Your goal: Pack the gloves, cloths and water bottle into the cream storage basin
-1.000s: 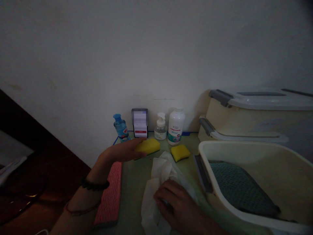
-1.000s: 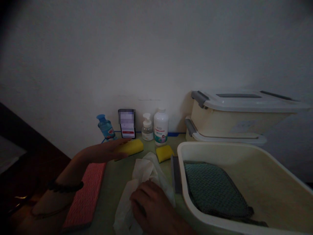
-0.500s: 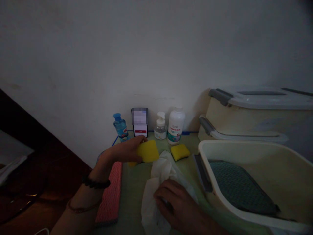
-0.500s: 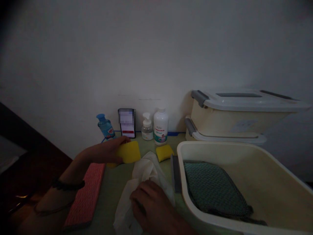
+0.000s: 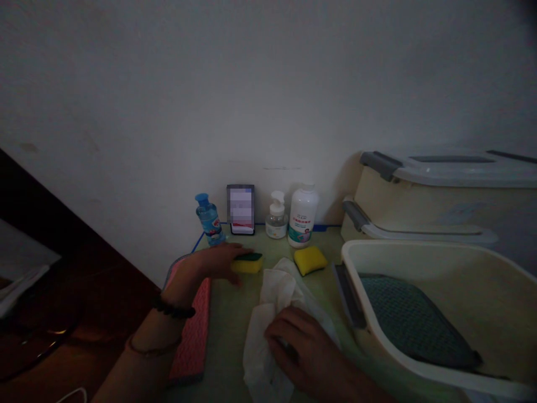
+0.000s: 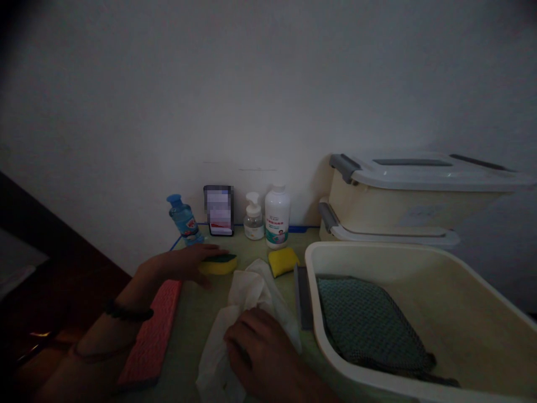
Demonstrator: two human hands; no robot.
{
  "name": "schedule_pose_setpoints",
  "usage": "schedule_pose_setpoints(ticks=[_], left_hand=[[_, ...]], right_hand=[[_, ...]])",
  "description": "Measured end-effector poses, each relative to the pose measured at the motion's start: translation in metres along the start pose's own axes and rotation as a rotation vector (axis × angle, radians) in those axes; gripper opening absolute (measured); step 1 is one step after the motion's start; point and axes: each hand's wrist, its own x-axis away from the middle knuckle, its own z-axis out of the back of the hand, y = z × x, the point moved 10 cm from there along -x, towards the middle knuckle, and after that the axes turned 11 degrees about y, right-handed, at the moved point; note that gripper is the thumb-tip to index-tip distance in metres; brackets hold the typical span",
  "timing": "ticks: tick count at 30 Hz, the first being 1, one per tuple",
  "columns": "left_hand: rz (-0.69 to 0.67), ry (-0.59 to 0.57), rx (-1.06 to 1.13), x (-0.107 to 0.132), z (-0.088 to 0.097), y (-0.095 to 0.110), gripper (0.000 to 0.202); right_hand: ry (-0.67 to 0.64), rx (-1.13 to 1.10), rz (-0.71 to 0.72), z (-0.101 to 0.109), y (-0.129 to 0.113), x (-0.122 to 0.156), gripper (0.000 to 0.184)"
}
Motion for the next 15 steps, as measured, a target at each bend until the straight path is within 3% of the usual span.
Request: schedule_pose_setpoints(ticks=[8,15], left_hand=[[0.024,-0.111,0.149,0.0081,-0.0011,0.0057,0.076],[0.041,-0.056,0.116,0.0077,-0.0007,-0.0021,0.082]], right_hand=[[0.005,-0.021,-0.020,-0.0026,0.0053,0.0018,0.012],[0.009,-0.017,-0.012,-0.0020,0.0044,0.0011,0.010]])
